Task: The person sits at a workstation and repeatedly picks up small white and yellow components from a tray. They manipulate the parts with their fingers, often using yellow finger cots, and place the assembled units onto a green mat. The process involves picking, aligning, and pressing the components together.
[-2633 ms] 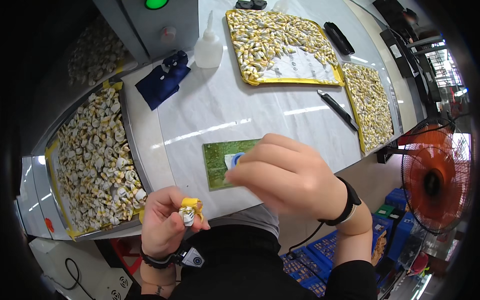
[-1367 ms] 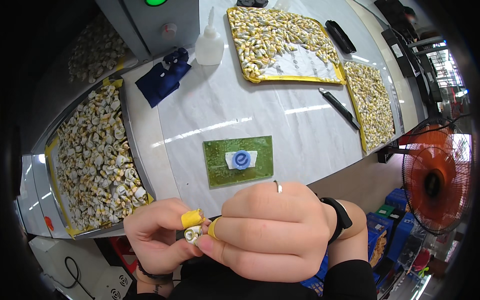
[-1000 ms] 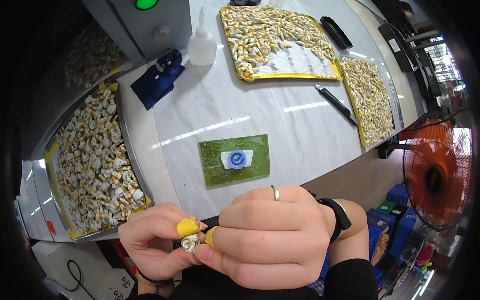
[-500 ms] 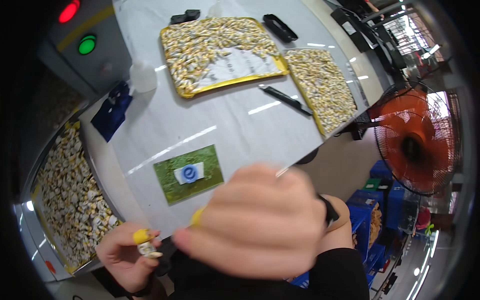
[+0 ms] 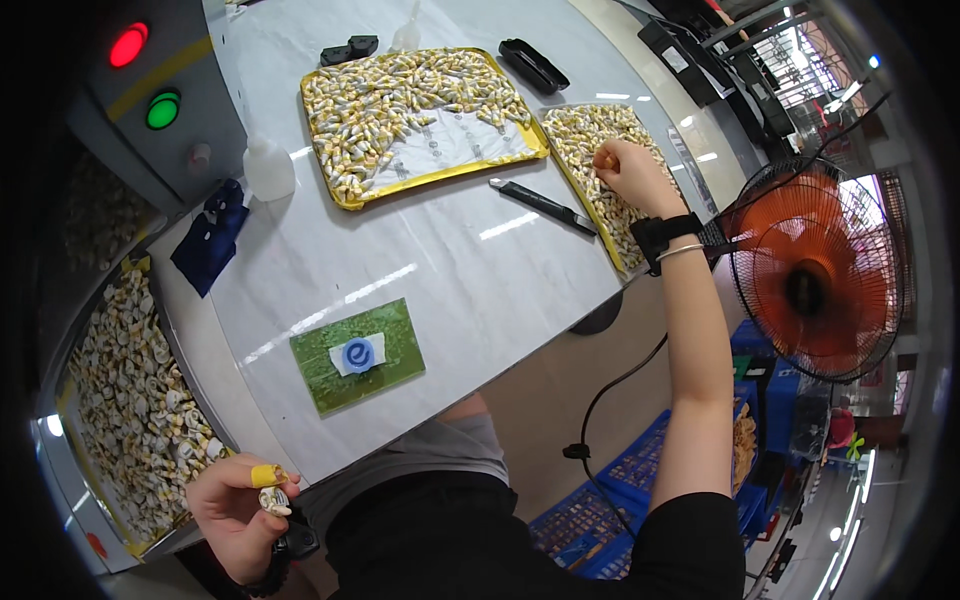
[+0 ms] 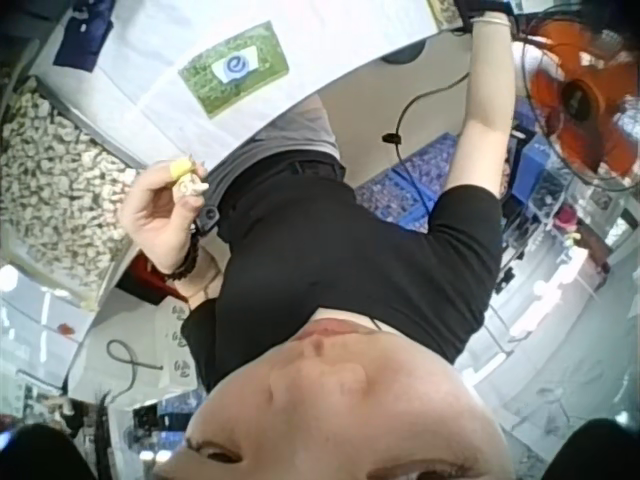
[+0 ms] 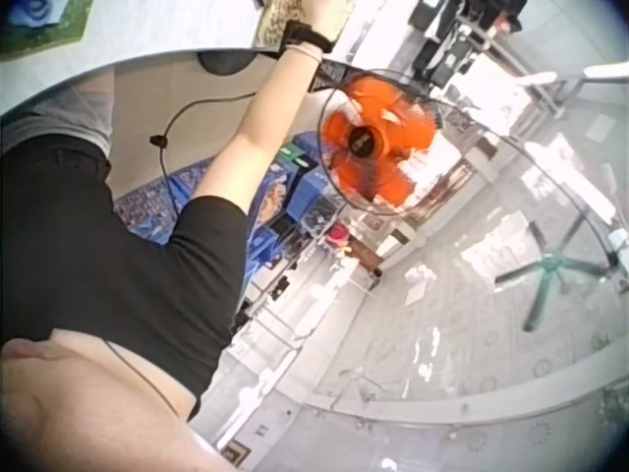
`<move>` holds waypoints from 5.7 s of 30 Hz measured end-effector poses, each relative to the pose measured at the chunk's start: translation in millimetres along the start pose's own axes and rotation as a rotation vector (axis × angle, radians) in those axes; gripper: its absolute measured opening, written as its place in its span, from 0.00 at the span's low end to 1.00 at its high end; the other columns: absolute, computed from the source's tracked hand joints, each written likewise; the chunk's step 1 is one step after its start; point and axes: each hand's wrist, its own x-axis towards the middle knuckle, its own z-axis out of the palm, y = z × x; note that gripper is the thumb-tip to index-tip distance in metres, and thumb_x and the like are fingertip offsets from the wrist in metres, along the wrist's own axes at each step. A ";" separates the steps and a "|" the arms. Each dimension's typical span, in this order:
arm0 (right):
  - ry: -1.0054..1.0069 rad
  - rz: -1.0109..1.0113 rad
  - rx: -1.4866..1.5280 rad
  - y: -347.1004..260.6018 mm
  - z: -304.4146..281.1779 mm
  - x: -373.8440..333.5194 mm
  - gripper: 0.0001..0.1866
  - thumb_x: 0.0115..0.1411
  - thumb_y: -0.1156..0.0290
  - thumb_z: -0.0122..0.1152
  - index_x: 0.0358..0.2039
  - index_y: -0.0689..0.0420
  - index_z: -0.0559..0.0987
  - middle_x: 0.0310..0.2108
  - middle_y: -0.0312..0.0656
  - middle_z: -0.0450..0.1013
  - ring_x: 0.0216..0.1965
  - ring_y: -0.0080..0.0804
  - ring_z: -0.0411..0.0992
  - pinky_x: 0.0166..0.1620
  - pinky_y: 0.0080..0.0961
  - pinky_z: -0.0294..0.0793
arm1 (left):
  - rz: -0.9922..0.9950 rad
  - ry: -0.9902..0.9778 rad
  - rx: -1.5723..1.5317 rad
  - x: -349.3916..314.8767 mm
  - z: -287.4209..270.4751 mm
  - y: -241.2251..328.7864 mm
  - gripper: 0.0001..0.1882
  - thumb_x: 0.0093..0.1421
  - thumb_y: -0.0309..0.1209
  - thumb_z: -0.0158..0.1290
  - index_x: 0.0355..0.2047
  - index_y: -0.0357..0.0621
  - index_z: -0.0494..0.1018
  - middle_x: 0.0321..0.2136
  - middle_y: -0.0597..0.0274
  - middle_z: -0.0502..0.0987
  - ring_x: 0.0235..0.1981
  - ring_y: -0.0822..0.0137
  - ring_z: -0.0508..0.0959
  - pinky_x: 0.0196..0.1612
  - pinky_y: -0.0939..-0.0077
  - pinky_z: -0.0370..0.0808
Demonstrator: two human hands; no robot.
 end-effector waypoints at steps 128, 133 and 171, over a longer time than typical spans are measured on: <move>-0.408 -0.651 0.971 -268.7 11.0 -129.0 0.16 0.45 0.65 0.72 0.35 0.53 0.81 0.40 0.40 0.68 0.37 0.32 0.67 0.35 0.23 0.67 | 0.189 0.225 1.377 4.9 -52.2 70.0 0.13 0.42 0.22 0.60 0.31 0.39 0.76 0.25 0.52 0.76 0.27 0.54 0.76 0.31 0.66 0.72; -0.305 -0.497 0.996 -252.4 7.1 -133.4 0.15 0.42 0.65 0.73 0.31 0.55 0.81 0.36 0.41 0.70 0.35 0.33 0.69 0.36 0.23 0.68 | 0.169 0.080 1.514 38.4 -105.4 112.2 0.17 0.49 0.26 0.58 0.40 0.37 0.75 0.33 0.50 0.78 0.36 0.55 0.78 0.41 0.68 0.72; -0.093 -0.293 -0.082 -95.9 -6.8 43.1 0.06 0.47 0.77 0.60 0.28 0.62 0.79 0.27 0.49 0.76 0.32 0.44 0.74 0.38 0.33 0.72 | -0.071 -0.075 -0.343 -28.0 -32.8 17.3 0.13 0.51 0.29 0.62 0.26 0.29 0.75 0.14 0.54 0.73 0.19 0.63 0.76 0.35 0.60 0.79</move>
